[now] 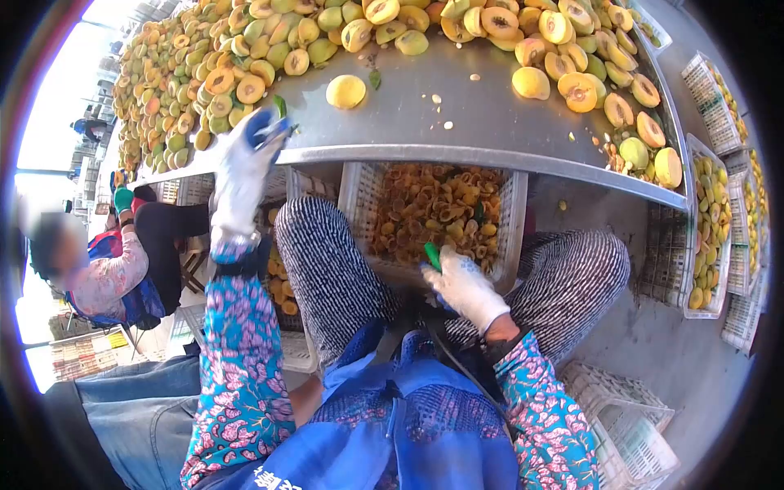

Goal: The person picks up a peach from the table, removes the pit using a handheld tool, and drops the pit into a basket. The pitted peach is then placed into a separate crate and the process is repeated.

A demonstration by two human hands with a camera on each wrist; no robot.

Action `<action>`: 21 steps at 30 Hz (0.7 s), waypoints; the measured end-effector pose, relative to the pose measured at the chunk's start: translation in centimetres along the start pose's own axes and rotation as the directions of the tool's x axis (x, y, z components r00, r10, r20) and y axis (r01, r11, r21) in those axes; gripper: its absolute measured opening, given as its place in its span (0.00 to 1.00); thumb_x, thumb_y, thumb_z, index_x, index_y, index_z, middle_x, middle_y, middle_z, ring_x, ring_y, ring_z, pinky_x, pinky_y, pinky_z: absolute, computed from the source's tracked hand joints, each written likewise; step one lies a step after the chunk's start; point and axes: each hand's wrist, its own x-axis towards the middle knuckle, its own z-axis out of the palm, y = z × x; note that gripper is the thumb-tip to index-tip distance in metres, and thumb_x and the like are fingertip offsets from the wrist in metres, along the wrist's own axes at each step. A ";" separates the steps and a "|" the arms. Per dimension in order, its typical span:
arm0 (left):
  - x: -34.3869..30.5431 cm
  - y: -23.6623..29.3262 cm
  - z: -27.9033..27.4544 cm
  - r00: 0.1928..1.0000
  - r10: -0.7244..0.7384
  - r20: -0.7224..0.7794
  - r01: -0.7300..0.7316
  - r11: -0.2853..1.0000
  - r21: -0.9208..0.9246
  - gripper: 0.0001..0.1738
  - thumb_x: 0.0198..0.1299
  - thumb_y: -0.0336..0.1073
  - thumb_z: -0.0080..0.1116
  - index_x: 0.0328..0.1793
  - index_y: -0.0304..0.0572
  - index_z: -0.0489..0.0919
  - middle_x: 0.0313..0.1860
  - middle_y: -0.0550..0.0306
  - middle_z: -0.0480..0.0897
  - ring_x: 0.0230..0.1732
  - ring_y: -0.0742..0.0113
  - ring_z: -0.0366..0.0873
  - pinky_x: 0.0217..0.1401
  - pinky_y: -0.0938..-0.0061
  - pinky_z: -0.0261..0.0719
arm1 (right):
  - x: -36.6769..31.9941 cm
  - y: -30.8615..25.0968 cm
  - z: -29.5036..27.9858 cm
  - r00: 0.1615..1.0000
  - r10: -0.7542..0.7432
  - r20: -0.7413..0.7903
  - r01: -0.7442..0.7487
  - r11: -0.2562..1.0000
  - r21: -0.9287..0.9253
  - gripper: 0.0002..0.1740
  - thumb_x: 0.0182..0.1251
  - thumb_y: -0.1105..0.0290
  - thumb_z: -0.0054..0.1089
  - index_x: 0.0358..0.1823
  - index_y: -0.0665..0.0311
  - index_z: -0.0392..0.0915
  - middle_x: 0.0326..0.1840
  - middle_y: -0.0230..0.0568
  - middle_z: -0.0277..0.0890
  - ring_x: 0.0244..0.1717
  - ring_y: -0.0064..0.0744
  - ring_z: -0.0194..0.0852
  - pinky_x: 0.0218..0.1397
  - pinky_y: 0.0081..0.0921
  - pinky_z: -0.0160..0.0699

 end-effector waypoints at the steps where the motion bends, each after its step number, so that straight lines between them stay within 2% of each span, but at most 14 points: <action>1: 2.0 2.0 1.7 0.997 0.044 0.068 -0.049 0.997 0.066 0.30 0.58 0.43 0.65 0.62 0.31 0.73 0.49 0.49 0.82 0.46 0.69 0.80 0.50 0.75 0.77 | -0.1 0.0 -0.1 0.999 -0.050 -0.017 0.050 0.998 0.026 0.23 0.66 0.56 0.56 0.42 0.75 0.70 0.36 0.68 0.77 0.44 0.66 0.75 0.46 0.51 0.73; 2: 4.2 3.2 3.2 0.985 0.063 0.160 -0.069 0.997 0.031 0.34 0.57 0.47 0.65 0.63 0.32 0.72 0.53 0.45 0.81 0.50 0.63 0.80 0.54 0.71 0.76 | -0.2 0.0 -0.2 0.998 -0.058 -0.015 0.059 0.998 0.040 0.23 0.66 0.57 0.56 0.42 0.75 0.70 0.36 0.68 0.77 0.44 0.66 0.75 0.45 0.50 0.73; 3: 5.7 3.5 5.0 0.956 0.218 0.196 -0.264 0.932 0.250 0.37 0.56 0.51 0.65 0.64 0.33 0.70 0.58 0.39 0.77 0.56 0.54 0.77 0.59 0.65 0.74 | -0.2 0.0 -0.3 0.998 -0.067 -0.013 0.068 0.996 0.054 0.22 0.65 0.57 0.56 0.41 0.75 0.70 0.35 0.68 0.77 0.43 0.66 0.75 0.45 0.50 0.73; 7: 8.7 5.6 9.2 0.878 -0.052 0.475 -0.225 0.831 0.508 0.40 0.54 0.52 0.66 0.66 0.33 0.69 0.61 0.36 0.74 0.61 0.47 0.73 0.62 0.62 0.71 | -0.3 0.4 -0.1 0.996 -0.065 -0.059 0.068 0.996 0.053 0.20 0.64 0.60 0.57 0.42 0.74 0.69 0.33 0.68 0.76 0.42 0.67 0.75 0.43 0.51 0.73; 8: 8.8 5.3 9.0 0.873 -0.031 0.488 -0.231 0.853 0.468 0.37 0.55 0.49 0.66 0.65 0.33 0.69 0.58 0.40 0.77 0.57 0.50 0.76 0.57 0.64 0.75 | -0.3 0.6 -0.2 0.994 -0.058 -0.092 0.064 0.996 0.069 0.20 0.65 0.60 0.57 0.42 0.74 0.69 0.33 0.68 0.76 0.41 0.67 0.75 0.42 0.51 0.73; 11: 8.2 1.5 7.8 0.905 0.022 0.425 -0.023 1.000 -0.004 0.31 0.60 0.44 0.63 0.65 0.36 0.70 0.55 0.47 0.79 0.54 0.57 0.79 0.51 0.64 0.79 | -0.4 0.5 -0.6 0.983 -0.039 -0.179 0.061 0.991 0.119 0.19 0.65 0.60 0.57 0.42 0.73 0.69 0.31 0.67 0.76 0.40 0.67 0.75 0.41 0.51 0.73; 12: 6.9 1.9 5.8 0.850 -0.070 0.523 0.356 0.807 -0.471 0.27 0.63 0.41 0.60 0.65 0.36 0.70 0.53 0.49 0.80 0.54 0.59 0.79 0.50 0.62 0.81 | -0.5 0.0 -1.2 0.978 -0.029 -0.206 0.059 0.988 0.141 0.19 0.65 0.60 0.57 0.42 0.73 0.69 0.31 0.66 0.76 0.39 0.67 0.75 0.41 0.51 0.73; 13: 5.6 0.8 4.8 0.830 -0.011 0.558 0.505 0.440 -0.742 0.30 0.65 0.43 0.57 0.68 0.34 0.67 0.58 0.45 0.78 0.58 0.52 0.77 0.59 0.55 0.79 | -0.6 -0.3 -1.4 0.973 -0.020 -0.228 0.058 0.985 0.162 0.19 0.65 0.60 0.57 0.42 0.72 0.69 0.30 0.66 0.76 0.38 0.67 0.75 0.41 0.51 0.73; 14: 4.2 0.0 4.1 0.817 0.069 0.572 0.551 0.195 -0.811 0.29 0.66 0.45 0.56 0.66 0.33 0.68 0.59 0.42 0.76 0.59 0.49 0.76 0.63 0.55 0.75 | -0.3 -0.2 -1.5 0.975 -0.018 -0.220 0.062 0.979 0.193 0.19 0.65 0.59 0.58 0.41 0.71 0.70 0.28 0.63 0.76 0.35 0.64 0.76 0.39 0.48 0.73; 15: 2.4 0.8 2.8 0.815 0.150 0.559 0.572 -0.063 -0.818 0.29 0.66 0.47 0.55 0.65 0.32 0.69 0.59 0.40 0.75 0.59 0.46 0.75 0.67 0.54 0.72 | -0.3 -0.6 -1.7 0.983 0.005 -0.186 0.054 0.948 0.314 0.17 0.65 0.60 0.58 0.39 0.70 0.70 0.25 0.60 0.74 0.33 0.60 0.77 0.36 0.44 0.73; 17: -1.7 2.4 1.3 0.841 0.163 0.516 0.539 -0.336 -0.773 0.33 0.67 0.50 0.54 0.67 0.30 0.65 0.62 0.37 0.72 0.65 0.45 0.70 0.71 0.52 0.66 | -0.7 -3.3 -3.1 0.978 0.033 -0.206 0.055 0.911 0.409 0.16 0.66 0.62 0.58 0.38 0.69 0.70 0.23 0.57 0.72 0.30 0.57 0.76 0.34 0.41 0.72; 18: -3.6 2.7 1.3 0.868 0.187 0.461 0.495 -0.409 -0.766 0.33 0.67 0.49 0.52 0.68 0.28 0.64 0.64 0.34 0.70 0.67 0.43 0.67 0.73 0.51 0.63 | -0.4 -3.3 -3.1 0.954 -0.083 -0.289 0.162 0.951 0.261 0.15 0.66 0.62 0.57 0.38 0.69 0.70 0.23 0.56 0.71 0.29 0.57 0.74 0.32 0.41 0.70; 19: -5.1 2.8 1.6 0.872 0.083 0.482 0.464 -0.452 -0.762 0.32 0.68 0.48 0.51 0.67 0.28 0.64 0.64 0.36 0.71 0.67 0.42 0.67 0.72 0.50 0.64 | -0.2 -3.8 -3.1 0.920 -0.198 -0.339 0.286 0.930 0.230 0.15 0.67 0.61 0.57 0.37 0.68 0.70 0.24 0.56 0.72 0.28 0.56 0.74 0.32 0.41 0.69; 21: -7.6 3.7 2.1 0.836 0.029 0.548 0.454 -0.599 -0.660 0.32 0.68 0.49 0.51 0.67 0.28 0.65 0.63 0.38 0.72 0.66 0.43 0.68 0.72 0.50 0.65 | -1.0 -6.3 -3.5 0.945 -0.182 -0.272 0.267 0.910 0.318 0.15 0.67 0.62 0.57 0.38 0.68 0.70 0.25 0.56 0.72 0.29 0.56 0.76 0.33 0.42 0.70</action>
